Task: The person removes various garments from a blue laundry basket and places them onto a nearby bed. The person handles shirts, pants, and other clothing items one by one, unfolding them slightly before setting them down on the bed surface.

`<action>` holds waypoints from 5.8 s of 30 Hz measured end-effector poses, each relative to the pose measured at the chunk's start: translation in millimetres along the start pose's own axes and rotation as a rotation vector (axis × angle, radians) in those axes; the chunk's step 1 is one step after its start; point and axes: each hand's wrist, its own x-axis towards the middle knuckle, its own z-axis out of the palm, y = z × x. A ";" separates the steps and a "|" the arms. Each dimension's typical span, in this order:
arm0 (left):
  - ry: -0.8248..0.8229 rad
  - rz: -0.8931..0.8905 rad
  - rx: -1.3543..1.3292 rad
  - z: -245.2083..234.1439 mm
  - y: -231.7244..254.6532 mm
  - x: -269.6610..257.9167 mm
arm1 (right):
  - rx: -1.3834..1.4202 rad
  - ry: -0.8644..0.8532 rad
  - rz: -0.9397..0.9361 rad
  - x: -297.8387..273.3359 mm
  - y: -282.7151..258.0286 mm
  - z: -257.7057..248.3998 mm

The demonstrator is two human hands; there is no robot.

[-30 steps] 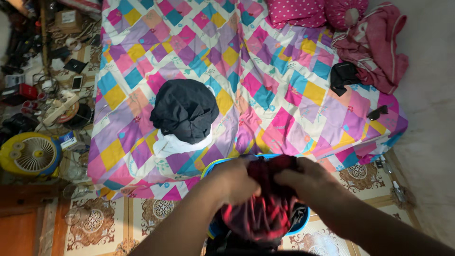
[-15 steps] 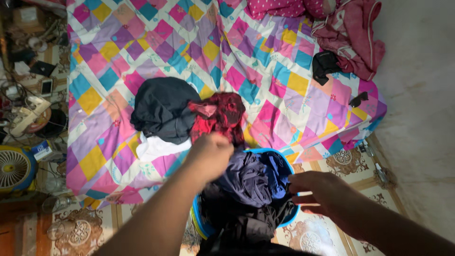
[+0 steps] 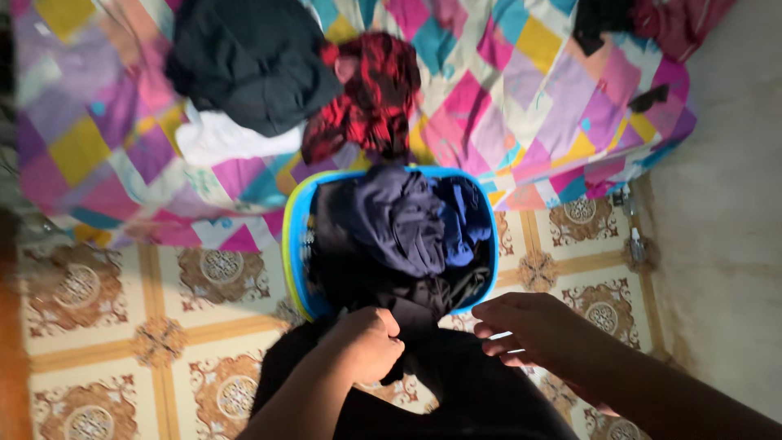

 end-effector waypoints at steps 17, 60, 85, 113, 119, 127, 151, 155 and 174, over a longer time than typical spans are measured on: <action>0.081 -0.081 -0.319 72.9 -28.0 70.7 | -0.036 -0.035 0.027 81.5 50.7 11.1; 0.033 0.387 -0.962 -202.5 159.5 -124.2 | 0.563 -0.708 -0.644 -76.7 -68.1 -45.6; 0.196 0.183 -0.451 -197.2 115.2 -99.0 | 0.962 -0.916 -0.783 -150.3 -126.6 -34.9; 0.246 0.333 -0.903 -248.2 155.6 -120.4 | 0.689 -0.327 -0.777 -78.4 -98.4 -35.0; 0.119 0.206 -0.519 -219.0 117.8 -126.8 | 0.914 -0.187 -0.591 -113.4 -123.5 -33.8; -0.018 0.474 -1.325 -227.2 133.5 -135.5 | 0.792 -0.189 -0.566 -121.5 -125.1 -31.0; -0.253 0.121 -1.443 -235.0 123.7 -136.7 | 1.070 -0.253 -0.317 -118.2 -107.6 17.0; -0.194 0.130 -1.383 -233.0 131.3 -137.8 | 1.077 -0.198 -0.370 -122.0 -116.2 12.4; -0.161 0.431 -1.465 -224.2 114.6 -125.6 | 1.054 -0.349 -0.715 -123.3 -118.4 9.9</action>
